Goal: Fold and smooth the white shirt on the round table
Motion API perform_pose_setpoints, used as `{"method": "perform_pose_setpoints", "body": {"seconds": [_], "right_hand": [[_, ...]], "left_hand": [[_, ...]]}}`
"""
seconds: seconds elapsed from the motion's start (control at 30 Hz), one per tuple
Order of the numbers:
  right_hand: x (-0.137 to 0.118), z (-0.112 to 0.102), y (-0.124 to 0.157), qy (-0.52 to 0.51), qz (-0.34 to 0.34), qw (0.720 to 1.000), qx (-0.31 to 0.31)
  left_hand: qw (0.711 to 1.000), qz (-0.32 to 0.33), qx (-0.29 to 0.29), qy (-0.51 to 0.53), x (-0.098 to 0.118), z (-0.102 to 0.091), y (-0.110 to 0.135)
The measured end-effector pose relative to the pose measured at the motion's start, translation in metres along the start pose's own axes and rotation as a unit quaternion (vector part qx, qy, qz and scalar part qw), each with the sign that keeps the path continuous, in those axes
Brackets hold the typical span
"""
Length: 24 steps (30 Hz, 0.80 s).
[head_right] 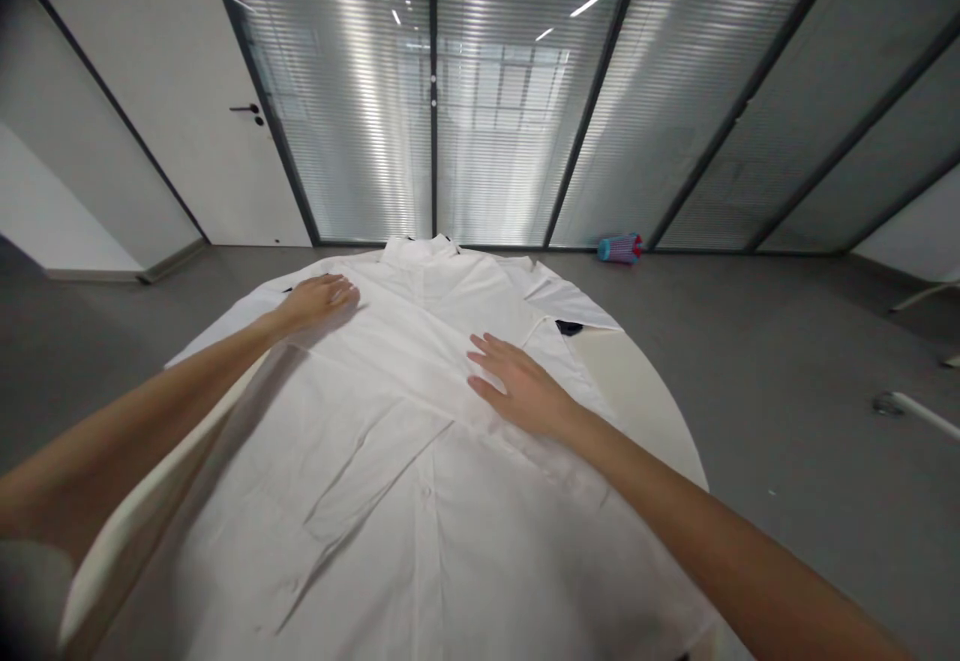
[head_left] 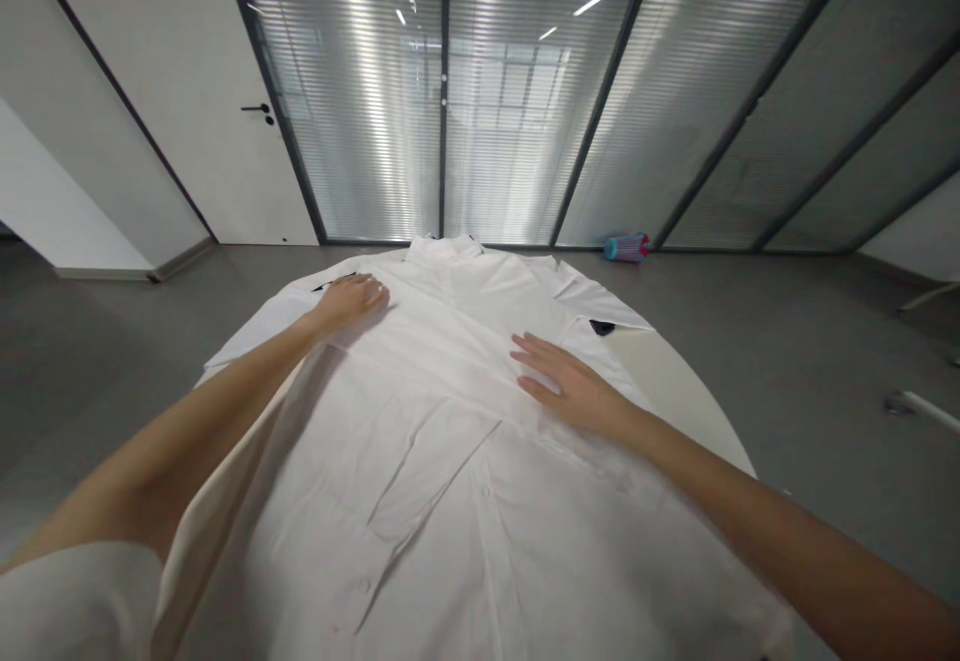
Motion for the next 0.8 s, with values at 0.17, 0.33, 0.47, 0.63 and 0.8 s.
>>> {"method": "perform_pose_setpoints", "body": {"seconds": [0.17,0.33,0.47,0.63,0.8], "right_hand": [[-0.011,0.025,-0.096,-0.029,0.006,0.999,-0.015],[-0.011,0.067,-0.123,-0.002,0.027,0.998,-0.051],[-0.006,0.074,-0.097,0.017,0.019,0.998,-0.053],[-0.004,0.062,-0.051,0.045,0.011,0.997,-0.06],[0.001,0.05,-0.001,0.073,0.024,0.996,-0.052]], "left_hand": [[0.999,-0.043,-0.018,-0.017,0.026,0.015,-0.021],[0.993,-0.107,-0.035,-0.033,0.024,0.036,-0.028],[0.993,-0.106,-0.043,-0.04,0.019,0.04,-0.029],[0.993,-0.101,-0.04,-0.04,0.019,0.039,-0.029],[0.994,-0.099,-0.035,-0.044,0.019,0.038,-0.028]]}}
Point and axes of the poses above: each hand's wrist, its own y-axis away from the middle knuckle, its own z-axis out of the palm, x = y × z, the point moved 5 cm from there along -y, towards the middle knuckle, and after that the axes turned 6 degrees about -z, right-handed, at the moved point
